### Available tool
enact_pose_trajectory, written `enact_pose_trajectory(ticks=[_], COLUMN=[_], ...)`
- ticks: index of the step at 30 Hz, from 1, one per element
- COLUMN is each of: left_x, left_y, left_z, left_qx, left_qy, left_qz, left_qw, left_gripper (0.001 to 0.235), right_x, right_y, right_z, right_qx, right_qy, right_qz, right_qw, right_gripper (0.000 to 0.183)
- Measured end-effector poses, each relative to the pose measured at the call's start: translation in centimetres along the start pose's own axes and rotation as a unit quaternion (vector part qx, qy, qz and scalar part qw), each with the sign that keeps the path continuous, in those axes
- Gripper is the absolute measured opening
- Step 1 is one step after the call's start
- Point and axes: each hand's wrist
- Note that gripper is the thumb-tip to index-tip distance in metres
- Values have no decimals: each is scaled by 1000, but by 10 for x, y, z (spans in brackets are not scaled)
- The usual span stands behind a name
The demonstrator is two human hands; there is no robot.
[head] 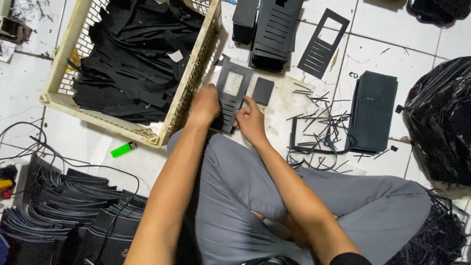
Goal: The person sits cross-legged on the floor and trims excess rubber strips from die-cut black rubber pieces by hand, pulling the waste strips away and dropping them onto a scrap pile, then sets finished pieces aside with completed stacks.
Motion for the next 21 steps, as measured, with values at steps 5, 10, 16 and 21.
enact_pose_trajectory(ticks=[5,10,16,21], left_x=[-7,-19,-56,-81], left_y=[0,5,35,52], left_z=[-1,-5,-32,-36], left_qx=[38,86,148,130], left_qy=[32,68,88,138], left_qz=[12,29,41,79], left_qw=[999,994,984,979], left_gripper=[28,26,27,23], right_x=[-11,-24,-82,-125], right_y=[-21,-18,-22,-10], right_z=[-3,-18,-99,-204], right_qx=[-29,-123,-241,-294], right_qy=[5,37,-54,-56], right_qz=[6,-35,-106,-94], right_qw=[1000,991,963,949], right_gripper=[60,57,40,32])
Point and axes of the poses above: each hand's wrist, its own x-axis towards the middle knuckle, its own z-axis out of the palm, y = z × x, and after that the axes turned 5 degrees about -x, right-handed
